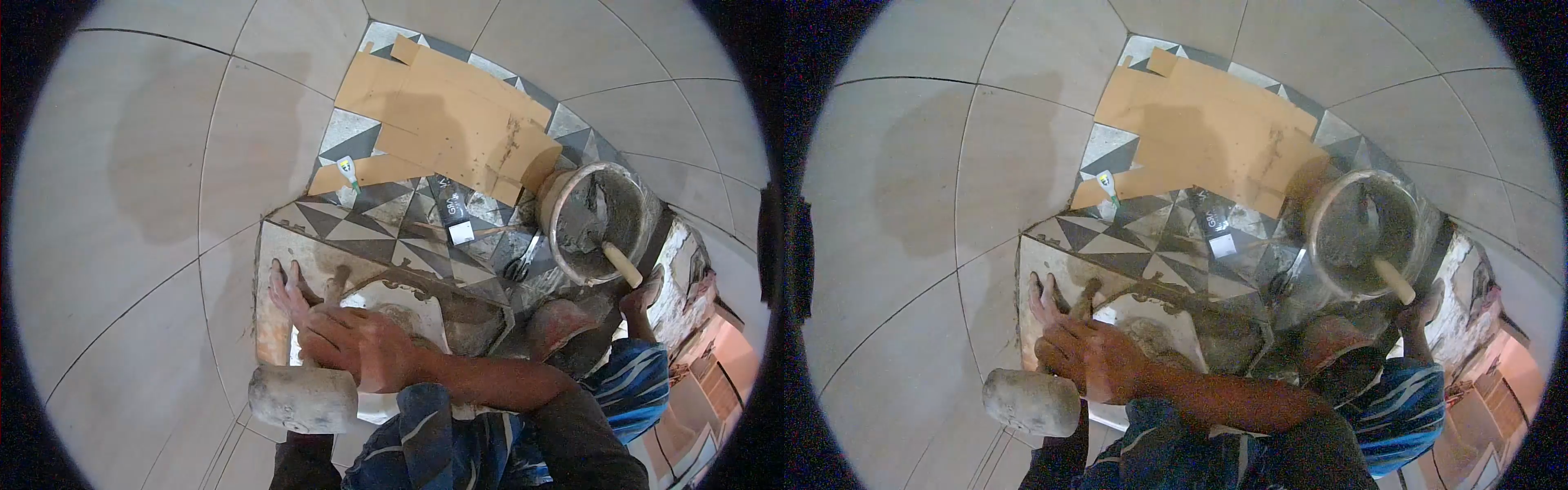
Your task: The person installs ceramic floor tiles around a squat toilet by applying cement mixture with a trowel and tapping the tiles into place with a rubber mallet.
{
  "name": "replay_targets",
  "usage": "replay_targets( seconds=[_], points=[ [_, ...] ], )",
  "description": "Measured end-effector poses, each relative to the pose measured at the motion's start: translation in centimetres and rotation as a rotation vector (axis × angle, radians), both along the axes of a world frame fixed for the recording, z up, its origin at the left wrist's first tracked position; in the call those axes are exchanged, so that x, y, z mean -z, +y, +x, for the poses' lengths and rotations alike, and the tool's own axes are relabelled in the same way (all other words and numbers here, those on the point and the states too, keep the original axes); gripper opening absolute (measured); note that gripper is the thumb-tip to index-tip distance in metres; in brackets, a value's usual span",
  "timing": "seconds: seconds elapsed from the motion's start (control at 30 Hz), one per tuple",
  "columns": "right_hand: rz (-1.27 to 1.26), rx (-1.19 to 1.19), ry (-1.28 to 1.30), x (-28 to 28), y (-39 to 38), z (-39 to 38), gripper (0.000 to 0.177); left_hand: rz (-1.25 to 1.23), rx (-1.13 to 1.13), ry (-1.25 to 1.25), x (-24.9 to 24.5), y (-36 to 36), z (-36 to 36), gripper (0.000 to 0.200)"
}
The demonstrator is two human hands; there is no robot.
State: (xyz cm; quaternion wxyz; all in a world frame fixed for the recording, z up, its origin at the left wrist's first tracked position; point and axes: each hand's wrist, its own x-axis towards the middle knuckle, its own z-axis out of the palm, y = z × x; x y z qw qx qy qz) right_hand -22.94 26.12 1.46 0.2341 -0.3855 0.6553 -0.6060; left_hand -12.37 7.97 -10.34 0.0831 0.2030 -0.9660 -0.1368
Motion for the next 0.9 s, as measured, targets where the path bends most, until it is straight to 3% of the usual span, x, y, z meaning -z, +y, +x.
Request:
replay_targets(
  seconds=[0.07, 0.2, 0.27, 0.6, 0.67, 0.73, 0.83, 0.87, 0.9],
  points=[
    [0.017, 0.039, 0.134, 0.2, -0.3, 0.5, 0.045, -0.006, 0.015, 0.04, 0.4, -0.1, 0.1, 0.068],
    [-0.023, 0.099, 0.134, -0.1, -0.3, 0.4, 0.044, -0.176, 0.168, -0.088, 0.5, -0.9, 0.8, 0.077],
    [-0.012, 0.121, 0.121, 0.2, -0.3, 0.0, 0.046, -0.046, 0.013, -0.071, 0.5, -0.6, 0.5, 0.076],
    [0.002, 0.093, 0.214, 0.3, -1.0, 0.7, 0.039, -0.057, 0.025, 0.0, 0.0, -0.1, 0.3, 0.074],
    [-0.003, 0.067, 0.038, -0.5, -0.9, 0.1, 0.042, 0.027, 0.035, 0.019, -1.2, 0.6, -0.3, 0.071],
    [-0.006, 0.076, 0.11, -0.9, -1.4, -0.3, 0.045, 0.082, -0.078, 0.096, 2.1, 0.1, 1.2, 0.065],
    [0.009, 0.039, 0.153, -1.5, -2.5, -1.4, 0.05, 0.974, -0.358, 0.112, 3.5, -0.8, 2.2, 0.059],
    [0.046, -0.006, 0.119, -1.7, -2.8, -1.7, 0.053, 0.96, -0.377, 0.145, 3.7, -1.4, 2.3, 0.059],
    [0.05, -0.009, 0.209, -1.0, -3.3, -1.8, 0.056, 0.416, -0.186, 0.082, 4.0, -1.8, 2.4, 0.057]
  ],
)
